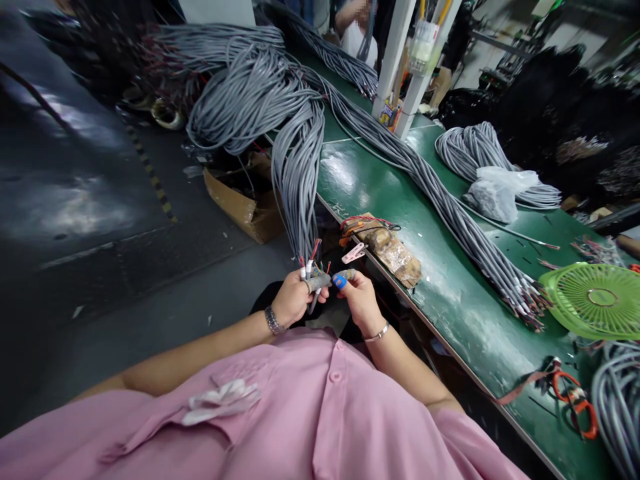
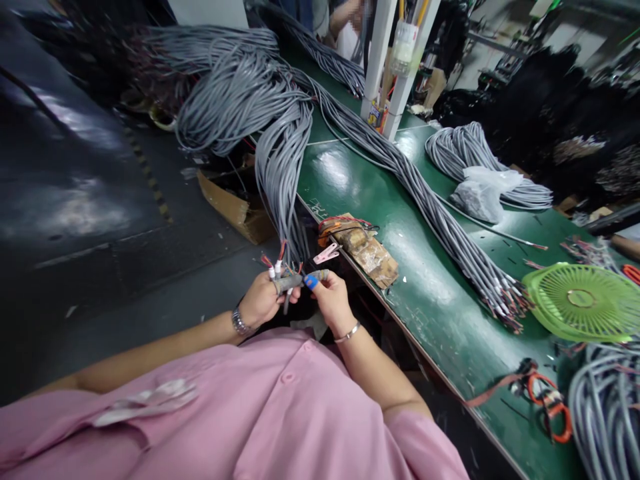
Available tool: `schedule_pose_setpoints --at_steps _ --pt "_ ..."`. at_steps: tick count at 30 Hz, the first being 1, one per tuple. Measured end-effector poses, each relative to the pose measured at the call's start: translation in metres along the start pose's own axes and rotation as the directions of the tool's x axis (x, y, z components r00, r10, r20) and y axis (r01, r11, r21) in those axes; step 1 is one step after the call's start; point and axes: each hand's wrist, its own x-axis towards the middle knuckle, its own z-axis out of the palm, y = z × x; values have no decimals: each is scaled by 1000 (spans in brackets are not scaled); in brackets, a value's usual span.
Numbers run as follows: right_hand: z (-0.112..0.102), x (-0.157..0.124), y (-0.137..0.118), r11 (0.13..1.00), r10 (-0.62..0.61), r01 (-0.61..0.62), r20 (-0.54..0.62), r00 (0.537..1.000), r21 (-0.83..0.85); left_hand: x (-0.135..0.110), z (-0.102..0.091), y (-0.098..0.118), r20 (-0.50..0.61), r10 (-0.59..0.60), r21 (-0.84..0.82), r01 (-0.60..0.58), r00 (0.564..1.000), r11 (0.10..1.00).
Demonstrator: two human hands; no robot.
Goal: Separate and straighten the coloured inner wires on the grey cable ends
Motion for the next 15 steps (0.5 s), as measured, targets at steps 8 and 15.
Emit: schedule_pose_setpoints --at_steps 8,15 --pt "-2 2 -4 1000 -12 12 8 1000 -3 -1 5 7 18 -16 16 16 1000 1000" --pt "-3 0 -1 998 -57 57 11 998 15 -1 6 10 16 -13 21 13 1000 1000"
